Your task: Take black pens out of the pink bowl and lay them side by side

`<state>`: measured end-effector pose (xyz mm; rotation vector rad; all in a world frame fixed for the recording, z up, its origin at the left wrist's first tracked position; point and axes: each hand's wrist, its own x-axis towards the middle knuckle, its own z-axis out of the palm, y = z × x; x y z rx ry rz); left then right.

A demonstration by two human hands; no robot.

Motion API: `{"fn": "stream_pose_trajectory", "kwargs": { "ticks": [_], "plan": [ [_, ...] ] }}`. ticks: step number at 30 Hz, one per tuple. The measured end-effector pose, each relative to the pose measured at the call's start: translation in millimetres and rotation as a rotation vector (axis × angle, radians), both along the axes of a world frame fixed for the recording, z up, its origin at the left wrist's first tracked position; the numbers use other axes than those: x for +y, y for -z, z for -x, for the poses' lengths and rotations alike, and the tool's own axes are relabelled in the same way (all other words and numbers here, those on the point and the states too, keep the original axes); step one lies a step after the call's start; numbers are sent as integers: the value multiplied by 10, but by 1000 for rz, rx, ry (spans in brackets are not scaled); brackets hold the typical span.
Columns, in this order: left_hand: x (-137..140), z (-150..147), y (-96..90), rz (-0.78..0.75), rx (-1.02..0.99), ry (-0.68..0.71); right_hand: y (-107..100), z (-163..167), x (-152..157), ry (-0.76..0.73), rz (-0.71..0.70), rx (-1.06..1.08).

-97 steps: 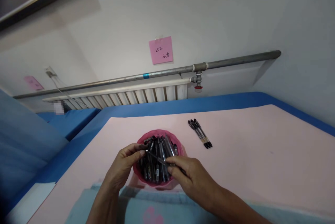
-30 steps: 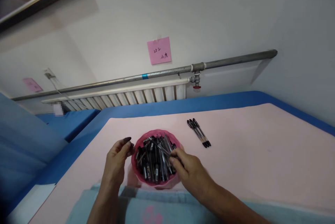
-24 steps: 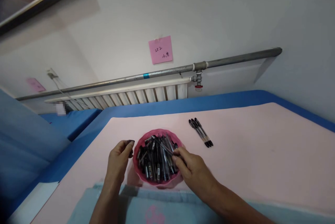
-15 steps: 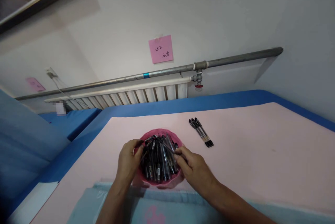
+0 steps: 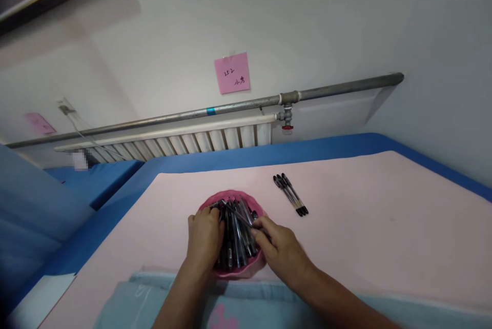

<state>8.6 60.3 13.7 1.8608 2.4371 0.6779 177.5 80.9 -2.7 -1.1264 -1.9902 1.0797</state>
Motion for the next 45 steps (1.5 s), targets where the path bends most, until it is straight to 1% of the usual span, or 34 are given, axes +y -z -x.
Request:
{"fn": "stream_pose_trajectory", "kwargs": {
  "ticks": [4,6,9,11,12,14,17,19,20,22,23,25,29,35,40,45],
  "plan": [
    [-24,-42,-28,134,149,-46,-40,3,-22,19,27,14],
    [-38,-56,-41,156,186,-65,-60,7,-31,21,30,21],
    [-53,-34,-57,146,170,-73,-68,8,-34,24,33,18],
    [-60,20,-63,114,95,-70,-61,6,-31,27,32,18],
    [-65,59,-64,78,23,-72,-58,4,-28,25,32,20],
    [-80,149,-61,-20,-223,-74,-61,-2,-25,14,35,20],
    [-117,268,-58,-167,-813,-57,-91,-11,-34,4,44,11],
    [-146,314,-71,-239,-1215,-44,-120,-14,-54,-4,36,7],
    [-159,326,-83,-267,-1384,-47,-133,-14,-70,-15,28,3],
    [-178,332,-113,-297,-1643,-61,-149,-10,-107,-47,10,-11],
    [-183,328,-128,-301,-1736,-67,-152,-6,-127,-68,3,-19],
    [-187,313,-153,-307,-1857,-82,-151,4,-162,-108,-2,-28],
    [-187,260,-165,-337,-1970,-118,-154,19,-195,-127,7,-24],
    [-199,191,-120,-332,-2040,-81,-182,32,-188,-108,23,-11],
    [-179,91,-59,-343,-2066,-54,-126,39,-195,-110,47,-15],
    [-179,-62,-52,-369,-2038,-88,-91,47,-212,-131,45,-21]
  ]
}}
